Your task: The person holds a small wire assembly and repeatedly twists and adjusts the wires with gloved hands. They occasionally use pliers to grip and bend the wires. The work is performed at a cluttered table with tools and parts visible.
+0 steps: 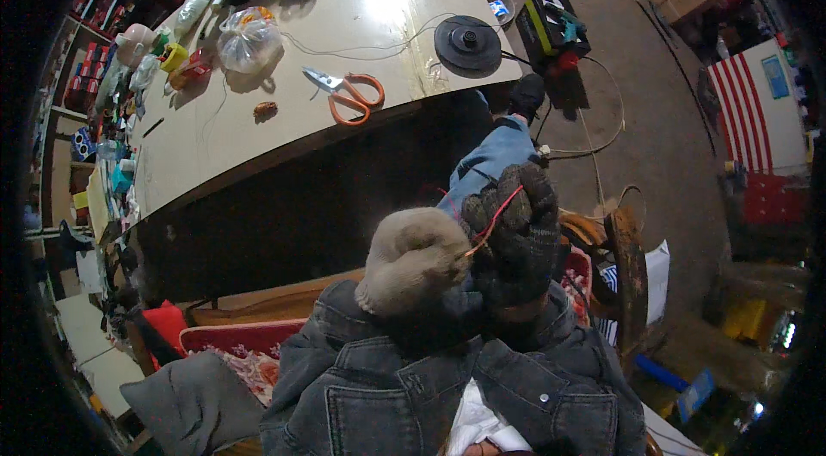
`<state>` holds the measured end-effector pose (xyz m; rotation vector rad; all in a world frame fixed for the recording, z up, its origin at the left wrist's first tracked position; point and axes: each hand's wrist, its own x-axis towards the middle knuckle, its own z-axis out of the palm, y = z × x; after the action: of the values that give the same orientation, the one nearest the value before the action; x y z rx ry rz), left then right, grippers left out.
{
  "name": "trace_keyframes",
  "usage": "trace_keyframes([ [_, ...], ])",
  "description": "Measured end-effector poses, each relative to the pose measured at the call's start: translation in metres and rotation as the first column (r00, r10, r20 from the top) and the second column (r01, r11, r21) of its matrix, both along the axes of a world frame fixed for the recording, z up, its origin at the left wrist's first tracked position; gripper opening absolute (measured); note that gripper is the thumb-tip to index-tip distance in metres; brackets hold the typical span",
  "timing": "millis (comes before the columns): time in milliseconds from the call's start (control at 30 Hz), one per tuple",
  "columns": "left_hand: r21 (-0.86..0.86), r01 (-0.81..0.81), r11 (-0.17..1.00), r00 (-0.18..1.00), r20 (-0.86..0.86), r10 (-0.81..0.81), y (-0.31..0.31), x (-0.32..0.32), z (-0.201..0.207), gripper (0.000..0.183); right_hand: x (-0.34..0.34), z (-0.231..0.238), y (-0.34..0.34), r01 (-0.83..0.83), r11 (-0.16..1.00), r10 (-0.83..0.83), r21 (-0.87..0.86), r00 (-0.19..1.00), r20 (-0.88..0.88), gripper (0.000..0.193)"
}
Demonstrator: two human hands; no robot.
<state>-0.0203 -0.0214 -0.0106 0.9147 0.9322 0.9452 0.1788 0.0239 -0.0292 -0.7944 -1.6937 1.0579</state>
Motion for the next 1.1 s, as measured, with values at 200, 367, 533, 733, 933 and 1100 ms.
trace_keyframes([
  [200, 0.199, 0.107, 0.974, 0.994, -0.01, -0.107, 0.025, -0.006, 0.029, 0.027, 0.001, -0.002, 0.005, -0.024, 0.999, 0.021, -0.049, 0.998, -0.054, 0.02],
  [367, 0.617, 0.133, 0.775, 0.883, -0.429, 0.19, 0.031, 0.002, 0.03, 0.031, -0.001, -0.003, 0.003, -0.044, 0.998, 0.041, -0.055, 0.997, -0.06, 0.021],
  [533, 0.475, 0.048, 0.879, 0.918, -0.369, 0.149, 0.025, 0.002, 0.044, 0.019, 0.001, -0.003, 0.008, -0.064, 0.99, 0.05, -0.122, 0.992, -0.113, 0.021],
  [733, 0.151, 0.033, 0.988, 0.931, -0.364, 0.025, 0.018, -0.008, 0.059, 0.019, 0.0, -0.002, 0.015, -0.085, 0.979, 0.056, -0.183, 0.986, -0.158, 0.021],
  [933, 0.035, 0.049, 0.998, 0.952, -0.303, -0.037, 0.015, -0.013, 0.058, 0.022, -0.004, -0.002, 0.015, -0.098, 0.981, 0.074, -0.17, 0.987, -0.141, 0.021],
  [1100, 0.387, 0.147, 0.91, 0.871, -0.487, 0.066, 0.026, -0.018, 0.048, 0.023, -0.004, -0.002, 0.014, -0.106, 0.979, 0.081, -0.177, 0.987, -0.142, 0.022],
])
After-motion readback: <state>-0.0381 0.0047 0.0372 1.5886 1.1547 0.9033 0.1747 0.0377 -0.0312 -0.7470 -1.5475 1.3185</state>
